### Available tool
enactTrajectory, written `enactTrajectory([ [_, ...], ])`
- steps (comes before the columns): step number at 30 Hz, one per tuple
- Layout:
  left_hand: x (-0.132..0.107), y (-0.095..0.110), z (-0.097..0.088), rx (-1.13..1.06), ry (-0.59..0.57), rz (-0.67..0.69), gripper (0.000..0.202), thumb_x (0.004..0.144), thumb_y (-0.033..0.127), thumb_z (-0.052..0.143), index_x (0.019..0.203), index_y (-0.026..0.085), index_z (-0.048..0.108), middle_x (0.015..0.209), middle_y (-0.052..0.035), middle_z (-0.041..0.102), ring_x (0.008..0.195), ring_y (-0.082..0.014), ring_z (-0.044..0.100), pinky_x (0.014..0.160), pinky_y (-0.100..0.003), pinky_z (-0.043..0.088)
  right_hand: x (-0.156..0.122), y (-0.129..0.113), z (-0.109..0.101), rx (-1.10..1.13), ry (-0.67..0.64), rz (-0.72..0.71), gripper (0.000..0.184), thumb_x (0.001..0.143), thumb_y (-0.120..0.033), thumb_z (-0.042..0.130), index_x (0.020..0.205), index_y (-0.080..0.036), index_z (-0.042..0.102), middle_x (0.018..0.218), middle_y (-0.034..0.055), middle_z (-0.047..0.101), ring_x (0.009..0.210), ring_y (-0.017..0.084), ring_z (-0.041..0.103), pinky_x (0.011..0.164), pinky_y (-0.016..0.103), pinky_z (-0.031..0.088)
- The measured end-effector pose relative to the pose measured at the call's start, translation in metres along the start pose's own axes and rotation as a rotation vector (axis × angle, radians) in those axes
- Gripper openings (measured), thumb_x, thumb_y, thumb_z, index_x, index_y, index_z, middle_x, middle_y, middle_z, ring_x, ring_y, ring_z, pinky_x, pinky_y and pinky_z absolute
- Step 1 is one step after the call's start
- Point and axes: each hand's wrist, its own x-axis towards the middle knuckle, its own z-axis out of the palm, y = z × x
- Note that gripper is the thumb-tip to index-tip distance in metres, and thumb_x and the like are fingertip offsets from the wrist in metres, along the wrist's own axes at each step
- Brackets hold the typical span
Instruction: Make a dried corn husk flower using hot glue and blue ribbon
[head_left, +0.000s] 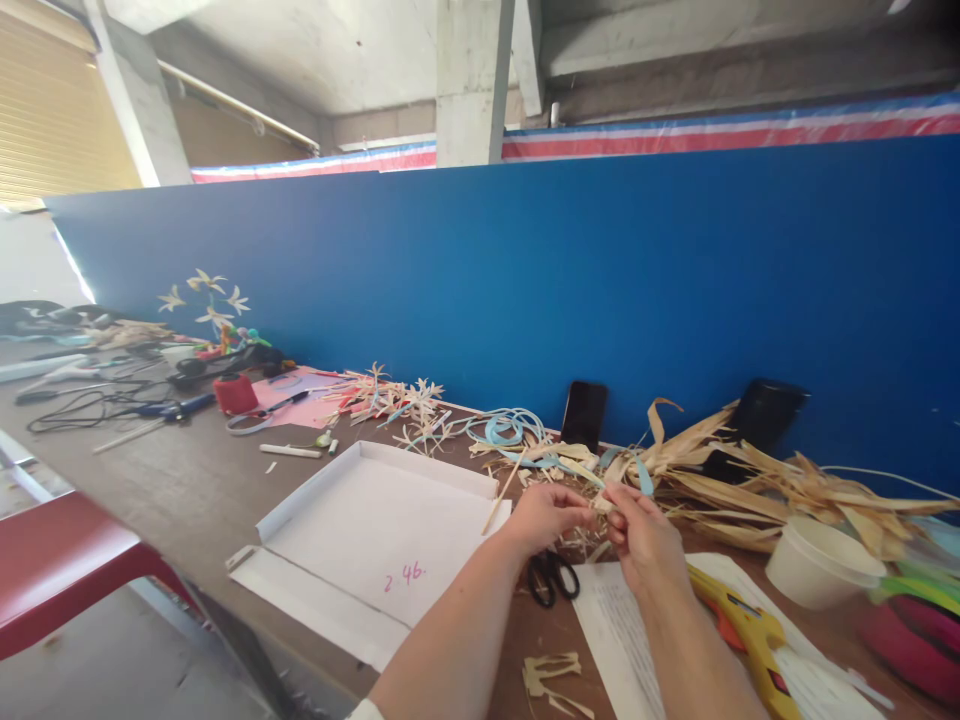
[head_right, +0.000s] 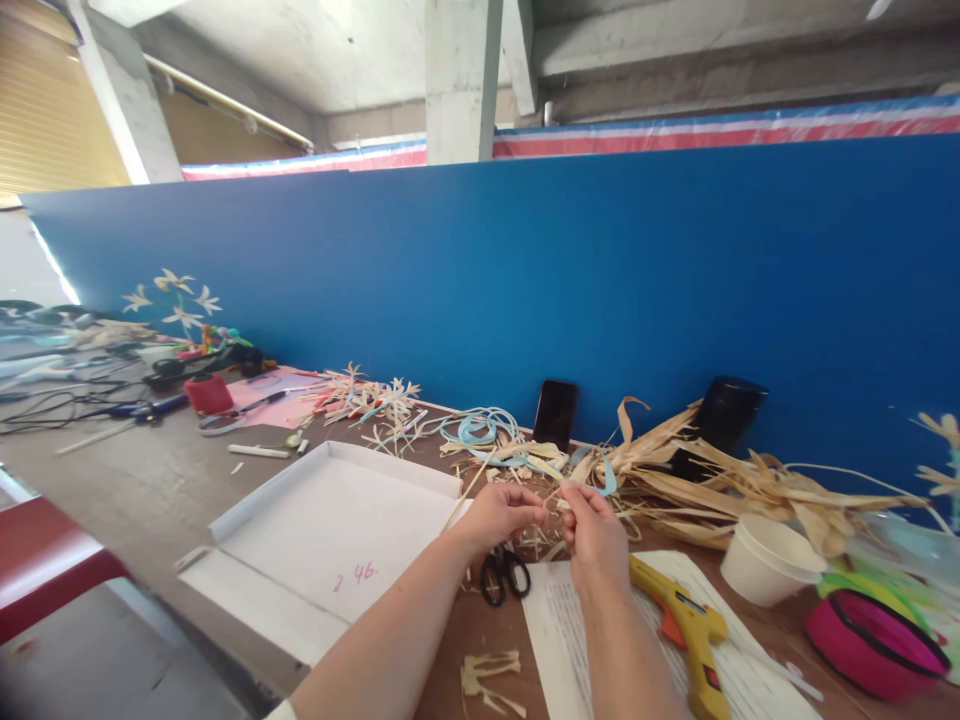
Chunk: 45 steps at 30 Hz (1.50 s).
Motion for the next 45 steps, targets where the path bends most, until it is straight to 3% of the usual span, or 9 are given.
enactTrajectory([
  [8,-0.002,0.003,-0.002,-0.066,0.058,-0.047,0.027,0.063,0.031,0.068,0.082,0.012,0.068,0.056,0.0015,0.054,0.048,-0.0052,0.04,0.051,-0.019,0.034,0.0,-0.001,-0.002,0.047,-0.008,-0.004,0.031,0.052,-0.029,0.079,0.076,-0.017,0.064,0.07,-0.0009,0.062,0.041,0.002,0.039,0.031,0.013,0.027],
  [12,-0.002,0.006,-0.004,-0.069,0.086,-0.073,0.027,0.064,0.031,0.067,0.082,0.011,0.068,0.059,0.0007,0.056,0.049,-0.0056,0.041,0.052,-0.019,0.037,0.003,0.0,-0.004,-0.024,-0.035,0.083,0.038,0.058,-0.04,0.074,0.087,-0.018,0.065,0.077,0.0022,0.065,0.041,0.004,0.041,0.031,0.015,0.029],
  [15,-0.001,0.006,-0.004,-0.068,0.113,-0.073,0.024,0.066,0.03,0.065,0.082,0.011,0.067,0.057,0.0016,0.055,0.047,-0.0052,0.04,0.051,-0.019,0.036,0.004,0.002,-0.007,-0.151,-0.129,0.147,0.038,0.059,-0.045,0.073,0.085,-0.018,0.065,0.068,0.0002,0.063,0.04,0.004,0.04,0.03,0.015,0.025],
  [19,-0.002,0.007,-0.003,-0.088,0.118,-0.057,0.021,0.067,0.028,0.065,0.079,0.011,0.066,0.054,0.0029,0.052,0.046,-0.0044,0.038,0.051,-0.019,0.036,0.003,0.005,-0.009,-0.235,-0.25,0.171,0.032,0.057,-0.039,0.076,0.078,-0.018,0.065,0.048,-0.0056,0.05,0.037,0.003,0.033,0.031,0.015,0.02],
  [23,-0.003,0.012,-0.004,-0.095,0.097,-0.061,0.022,0.067,0.027,0.065,0.082,0.011,0.067,0.055,0.0029,0.052,0.048,-0.0048,0.039,0.052,-0.019,0.036,0.002,0.005,-0.008,-0.213,-0.208,0.161,0.031,0.054,-0.036,0.078,0.075,-0.017,0.065,0.047,-0.0061,0.047,0.038,0.003,0.033,0.032,0.014,0.021],
  [30,-0.001,0.004,-0.008,0.007,0.065,-0.064,0.027,0.065,0.031,0.067,0.084,0.013,0.068,0.063,0.0009,0.057,0.053,-0.0068,0.043,0.056,-0.021,0.037,0.003,0.0,-0.007,-0.143,-0.124,0.116,0.029,0.052,-0.033,0.079,0.072,-0.017,0.065,0.055,-0.0022,0.057,0.039,0.004,0.036,0.03,0.014,0.023],
  [39,0.001,0.003,-0.014,0.215,0.122,-0.036,0.02,0.07,0.03,0.058,0.077,0.012,0.065,0.059,0.0026,0.051,0.054,-0.0077,0.04,0.054,-0.021,0.032,0.003,0.001,-0.006,-0.142,-0.029,0.118,0.025,0.048,-0.028,0.079,0.065,-0.016,0.064,0.054,-0.0019,0.059,0.037,0.004,0.036,0.028,0.016,0.019],
  [45,0.005,-0.003,-0.015,0.26,0.14,-0.038,0.019,0.071,0.03,0.057,0.078,0.014,0.065,0.062,0.0017,0.056,0.057,-0.0091,0.046,0.058,-0.021,0.037,0.002,0.001,-0.003,-0.125,-0.007,0.105,0.024,0.048,-0.027,0.078,0.063,-0.014,0.064,0.056,-0.0013,0.06,0.038,0.003,0.036,0.029,0.015,0.018],
])
